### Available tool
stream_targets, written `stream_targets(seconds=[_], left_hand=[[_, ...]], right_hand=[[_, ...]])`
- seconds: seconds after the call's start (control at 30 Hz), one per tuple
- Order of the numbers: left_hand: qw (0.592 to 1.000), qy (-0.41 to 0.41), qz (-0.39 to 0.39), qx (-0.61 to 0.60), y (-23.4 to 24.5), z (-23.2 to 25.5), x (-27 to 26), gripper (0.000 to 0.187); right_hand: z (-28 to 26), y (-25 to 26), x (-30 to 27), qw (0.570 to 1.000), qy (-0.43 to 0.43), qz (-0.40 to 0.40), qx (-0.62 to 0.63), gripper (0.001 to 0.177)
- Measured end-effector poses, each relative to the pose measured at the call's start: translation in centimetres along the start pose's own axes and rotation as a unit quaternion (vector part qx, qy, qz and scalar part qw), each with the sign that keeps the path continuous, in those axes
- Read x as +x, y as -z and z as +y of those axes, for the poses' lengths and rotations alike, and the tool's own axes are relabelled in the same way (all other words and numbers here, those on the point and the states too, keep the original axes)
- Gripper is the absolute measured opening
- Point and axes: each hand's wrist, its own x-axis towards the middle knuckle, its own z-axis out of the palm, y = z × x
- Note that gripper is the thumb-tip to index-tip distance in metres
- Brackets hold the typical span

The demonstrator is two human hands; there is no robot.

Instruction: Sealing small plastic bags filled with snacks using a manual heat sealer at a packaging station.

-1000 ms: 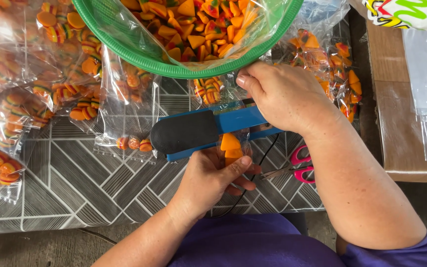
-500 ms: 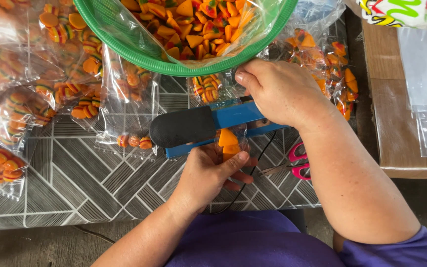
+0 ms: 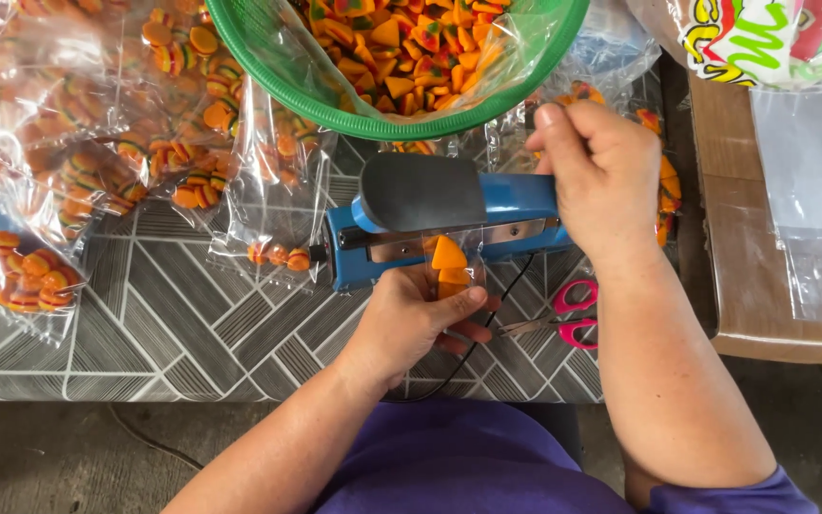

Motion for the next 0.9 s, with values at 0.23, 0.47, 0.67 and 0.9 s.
stream_targets(seconds=[0.23,0.47,0.67,0.9], left_hand=[[1.000,-0.015,-0.027,-0.001,0.6,-0.5,0.4,0.047],[0.999,-0.030,-0.033,0.008,1.0,-1.4,1.2,0.020],[0.996,-0.070,-0.049,0.019,1.5,-1.8,1.3,0.006],[0.997,-0.056,-0.037,0.041,1.4,-1.7,1.3,0.014]], right_hand=[[-3.6,0.9,-7.8,0.945,0.267,0.146,-0.118,0.007],[-3.2,-1.4,-9.2,0.933,0.117,-0.151,-0.306,0.044],[-5.1,-3.2,-8.9,0.889,0.073,-0.213,-0.400,0.062],[-5.4,-3.0,-8.6,0.894,0.008,-0.217,-0.392,0.047]])
